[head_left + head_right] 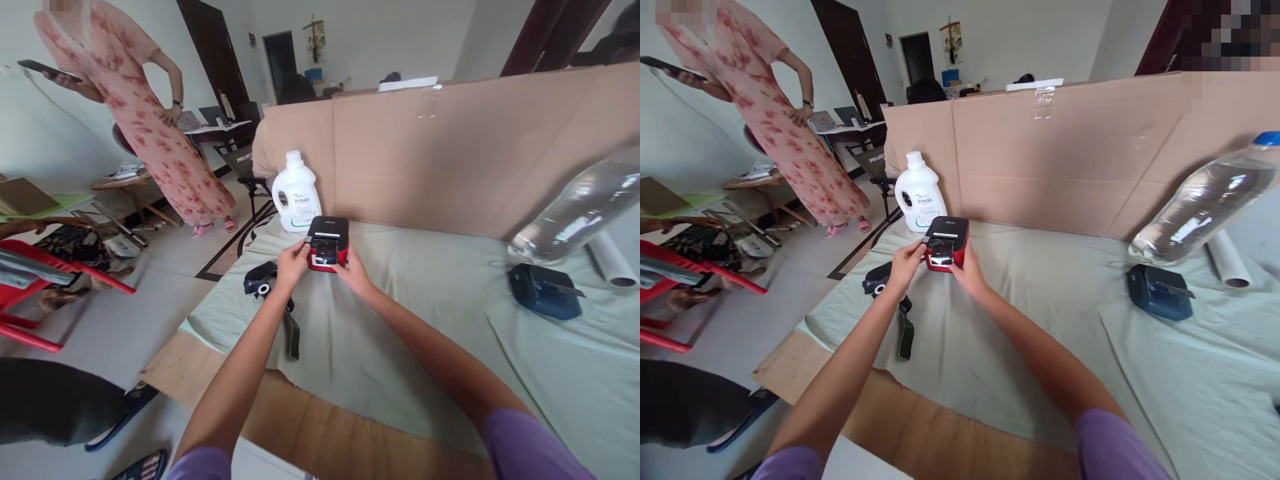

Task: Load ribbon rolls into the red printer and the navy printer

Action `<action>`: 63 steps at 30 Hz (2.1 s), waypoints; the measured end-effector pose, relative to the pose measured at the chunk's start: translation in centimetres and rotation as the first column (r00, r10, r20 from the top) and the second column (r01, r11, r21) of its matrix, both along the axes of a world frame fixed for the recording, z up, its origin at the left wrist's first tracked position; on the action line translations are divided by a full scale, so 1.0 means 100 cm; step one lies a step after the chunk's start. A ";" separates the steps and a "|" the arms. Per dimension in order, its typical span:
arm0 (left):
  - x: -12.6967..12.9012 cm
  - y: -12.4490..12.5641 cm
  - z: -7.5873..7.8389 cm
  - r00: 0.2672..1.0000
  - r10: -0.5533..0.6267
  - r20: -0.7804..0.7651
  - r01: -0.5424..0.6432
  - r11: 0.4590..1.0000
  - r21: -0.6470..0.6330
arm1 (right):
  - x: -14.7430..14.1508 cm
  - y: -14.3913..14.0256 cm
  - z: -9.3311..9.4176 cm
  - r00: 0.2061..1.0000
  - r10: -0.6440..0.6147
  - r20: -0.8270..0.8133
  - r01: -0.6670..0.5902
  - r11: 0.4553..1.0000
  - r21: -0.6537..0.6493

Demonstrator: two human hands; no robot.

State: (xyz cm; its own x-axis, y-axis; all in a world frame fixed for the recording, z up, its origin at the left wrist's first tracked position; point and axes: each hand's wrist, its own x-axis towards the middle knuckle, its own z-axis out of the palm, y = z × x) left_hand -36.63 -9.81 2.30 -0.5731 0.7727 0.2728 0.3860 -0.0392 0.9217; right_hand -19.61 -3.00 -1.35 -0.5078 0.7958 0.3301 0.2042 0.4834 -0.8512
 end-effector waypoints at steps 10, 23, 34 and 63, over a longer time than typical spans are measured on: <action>0.194 -0.061 -0.032 0.871 -0.424 0.247 0.378 0.901 0.214 | 0.221 -0.077 -0.025 0.958 -0.283 0.050 0.263 0.933 0.246; 0.208 -0.069 -0.054 0.868 -0.441 0.227 0.403 0.894 0.196 | 0.239 -0.099 -0.040 0.936 -0.340 0.090 0.296 0.899 0.324; 0.190 -0.064 -0.043 0.868 -0.476 -0.139 0.489 0.869 0.077 | 0.247 -0.092 -0.031 0.947 -0.312 0.069 0.273 0.901 0.338; 0.180 -0.057 -0.058 0.855 -0.475 -0.210 0.501 0.860 0.095 | 0.173 0.020 0.077 0.315 -0.052 0.948 -0.144 0.984 0.101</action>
